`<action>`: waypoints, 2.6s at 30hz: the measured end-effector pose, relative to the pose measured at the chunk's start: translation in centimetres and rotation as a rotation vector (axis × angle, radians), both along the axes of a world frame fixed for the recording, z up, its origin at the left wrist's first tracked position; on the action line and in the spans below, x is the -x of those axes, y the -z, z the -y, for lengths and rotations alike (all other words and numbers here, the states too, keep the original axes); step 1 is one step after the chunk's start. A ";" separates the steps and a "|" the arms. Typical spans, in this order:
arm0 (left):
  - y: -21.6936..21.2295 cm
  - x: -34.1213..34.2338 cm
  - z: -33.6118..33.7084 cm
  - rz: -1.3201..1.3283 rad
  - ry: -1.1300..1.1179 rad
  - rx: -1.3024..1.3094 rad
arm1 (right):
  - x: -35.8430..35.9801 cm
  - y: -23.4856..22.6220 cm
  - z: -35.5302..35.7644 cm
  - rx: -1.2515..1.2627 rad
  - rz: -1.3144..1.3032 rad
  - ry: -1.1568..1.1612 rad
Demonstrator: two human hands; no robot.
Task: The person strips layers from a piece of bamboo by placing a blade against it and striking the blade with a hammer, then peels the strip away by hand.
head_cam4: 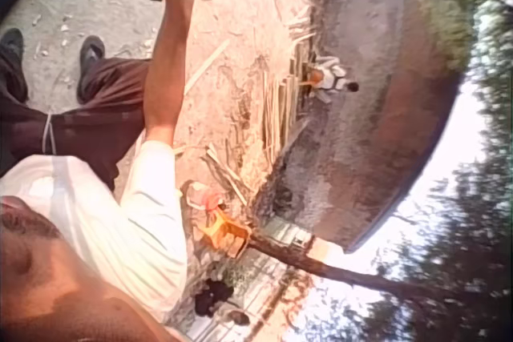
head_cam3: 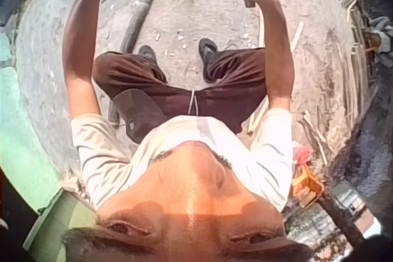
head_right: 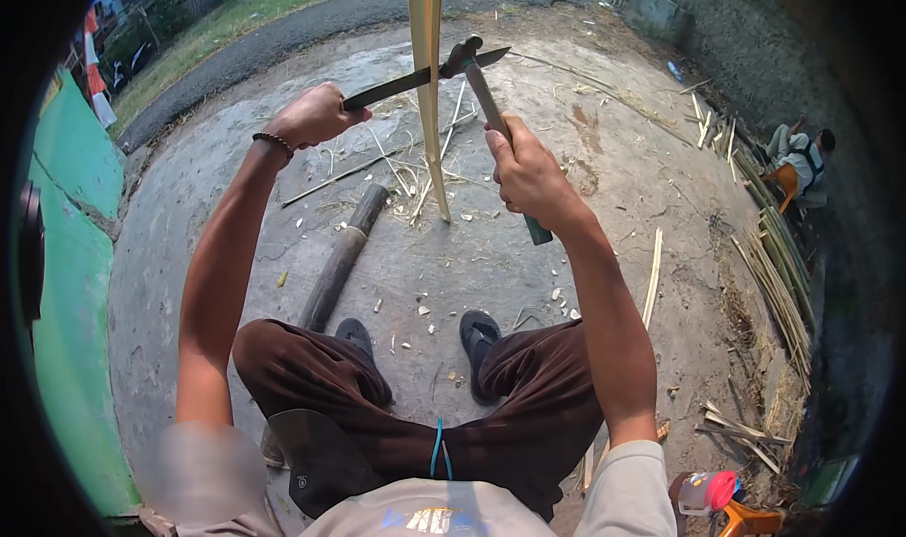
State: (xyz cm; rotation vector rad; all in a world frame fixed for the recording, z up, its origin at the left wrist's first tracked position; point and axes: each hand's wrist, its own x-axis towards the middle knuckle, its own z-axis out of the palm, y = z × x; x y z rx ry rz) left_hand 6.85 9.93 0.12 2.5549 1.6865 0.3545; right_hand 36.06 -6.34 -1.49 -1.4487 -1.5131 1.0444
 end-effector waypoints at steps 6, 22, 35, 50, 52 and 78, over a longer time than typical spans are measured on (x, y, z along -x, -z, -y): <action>-1.6 -1.1 2.1 0.020 -0.025 0.133 | -0.4 -8.8 3.6 -0.553 -0.111 0.110; -0.5 -5.0 3.9 0.003 0.072 0.067 | -2.8 -10.7 3.3 -0.523 -0.095 0.145; -0.2 -6.9 5.3 -0.067 0.019 0.140 | -4.3 -4.3 3.1 -0.104 -0.132 0.195; 1.1 -8.8 4.9 -0.012 0.058 0.077 | -5.0 0.2 2.8 -0.065 -0.056 0.241; 0.9 -8.7 4.6 -0.020 0.081 0.075 | -5.2 -3.7 4.0 -0.265 -0.104 0.272; 3.0 -6.3 3.8 -0.043 -0.025 0.130 | -5.2 4.2 0.5 0.028 -0.077 0.202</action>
